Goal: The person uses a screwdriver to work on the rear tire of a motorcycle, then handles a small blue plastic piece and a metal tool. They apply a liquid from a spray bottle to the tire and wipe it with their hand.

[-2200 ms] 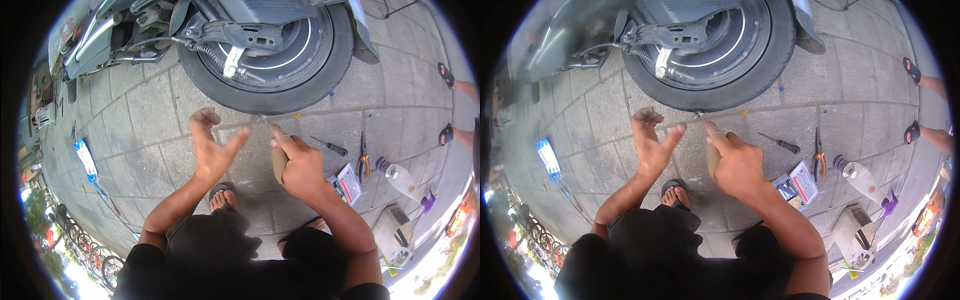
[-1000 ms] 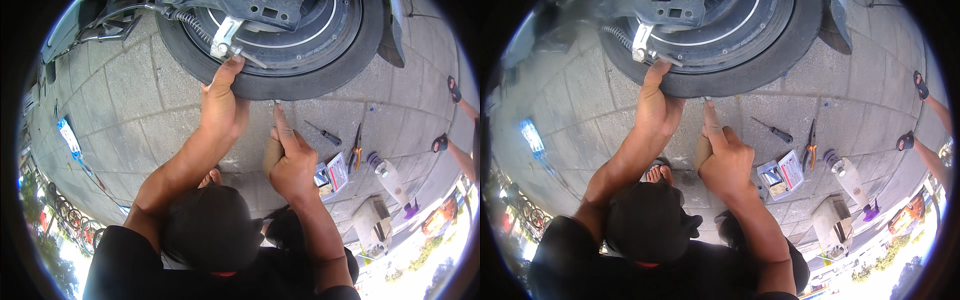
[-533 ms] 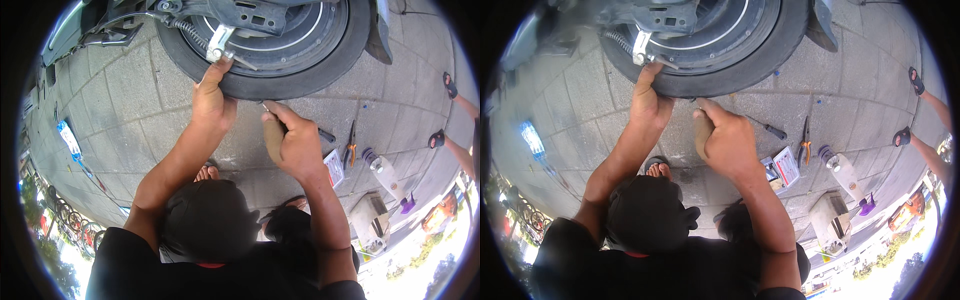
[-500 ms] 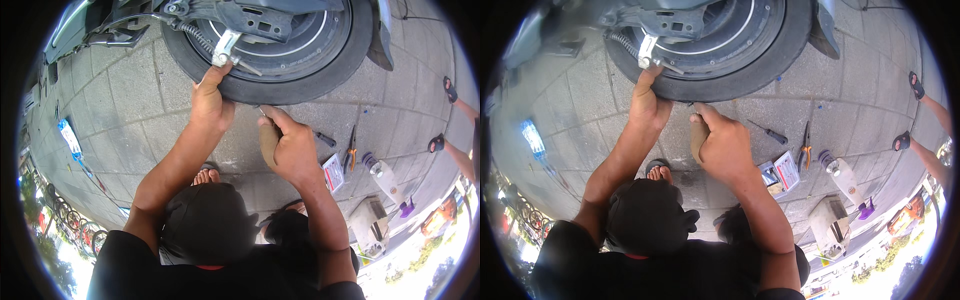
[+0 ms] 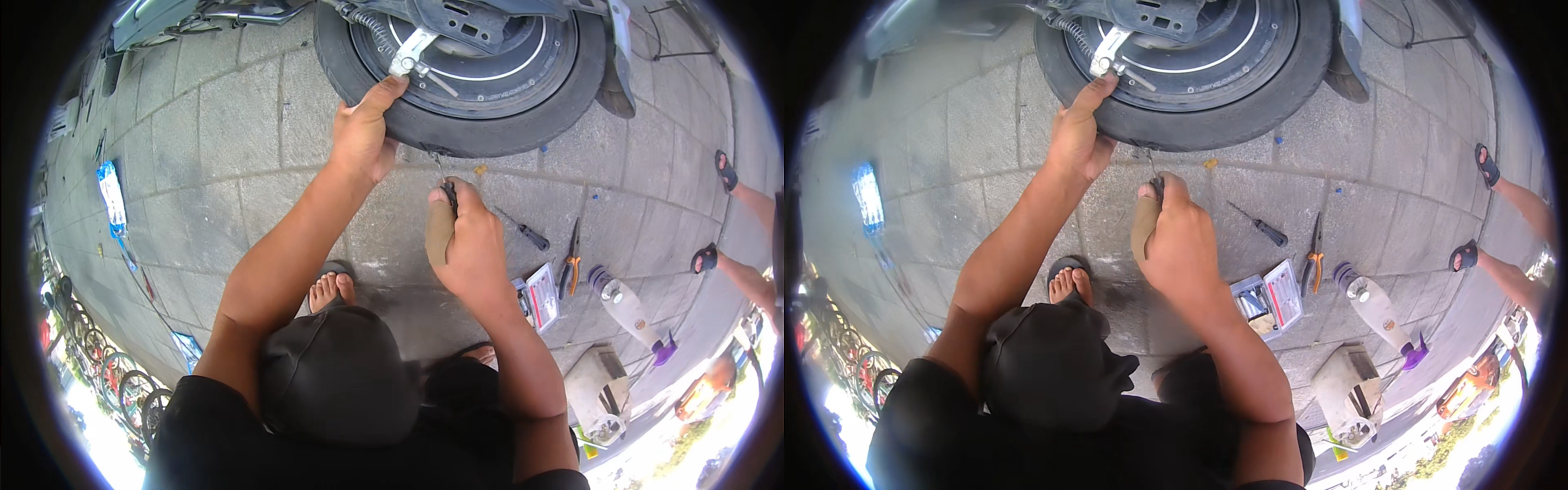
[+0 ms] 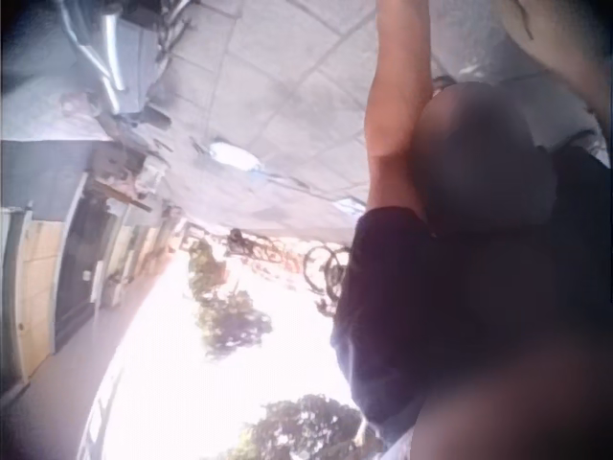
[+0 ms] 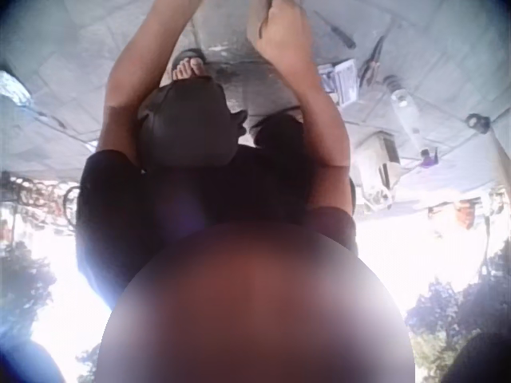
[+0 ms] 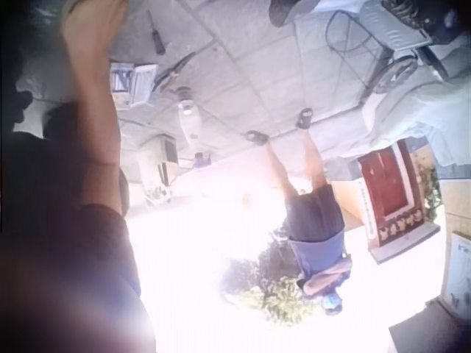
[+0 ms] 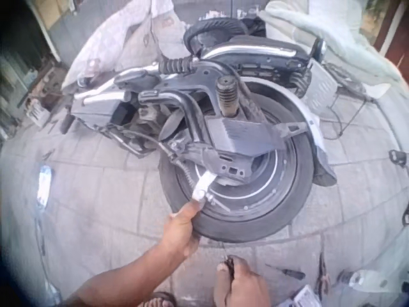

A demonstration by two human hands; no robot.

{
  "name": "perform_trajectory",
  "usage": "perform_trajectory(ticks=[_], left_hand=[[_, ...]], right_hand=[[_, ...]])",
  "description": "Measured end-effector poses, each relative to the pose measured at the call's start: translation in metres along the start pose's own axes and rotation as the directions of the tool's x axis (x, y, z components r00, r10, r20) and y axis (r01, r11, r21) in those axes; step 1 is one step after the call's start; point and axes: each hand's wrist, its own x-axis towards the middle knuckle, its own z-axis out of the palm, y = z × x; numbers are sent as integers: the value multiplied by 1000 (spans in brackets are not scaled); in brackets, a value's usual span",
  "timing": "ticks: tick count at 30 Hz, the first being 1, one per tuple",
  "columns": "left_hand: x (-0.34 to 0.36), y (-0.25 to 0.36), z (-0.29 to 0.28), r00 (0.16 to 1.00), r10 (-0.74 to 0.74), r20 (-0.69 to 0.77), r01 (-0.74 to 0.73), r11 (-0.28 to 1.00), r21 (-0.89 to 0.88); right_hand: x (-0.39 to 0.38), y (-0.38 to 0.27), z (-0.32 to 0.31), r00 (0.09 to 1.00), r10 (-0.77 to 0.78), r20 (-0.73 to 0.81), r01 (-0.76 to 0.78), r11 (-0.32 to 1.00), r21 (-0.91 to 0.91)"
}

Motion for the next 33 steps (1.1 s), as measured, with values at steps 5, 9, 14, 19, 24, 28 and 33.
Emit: perform_trajectory(ticks=[5, 9, 14, 19, 24, 28, 33], left_hand=[[-1, -12, 3, 999, -21, -38, 21, 1000, 7], [-9, -21, 10, 999, -13, -34, 10, 997, -72], [7, -18, -4, 999, -38, -8, 37, 995, -91], [-32, -47, 7, 984, -131, 119, 133, 991, -8], [-54, -32, 13, 951, -309, 29, 302, 943, 135], [-100, -23, 14, 924, -377, 62, -12, 134, 991], [-79, -11, 27, 385, -16, 923, -756, -580, 305]], right_hand=[[-21, 15, -13, 999, -2, -44, 4, 998, 56], [-36, 22, -31, 999, 54, 6, -54, 981, 184], [-151, 80, -63, 952, 101, 290, 33, 905, -424], [-165, 83, -116, 912, 38, 409, 214, 806, -552], [-218, 133, -114, 905, -13, 426, 266, 798, -541], [-225, 151, -85, 845, 134, 518, 156, 864, -478], [-215, 163, -66, 782, 58, 621, 300, 837, -457]])
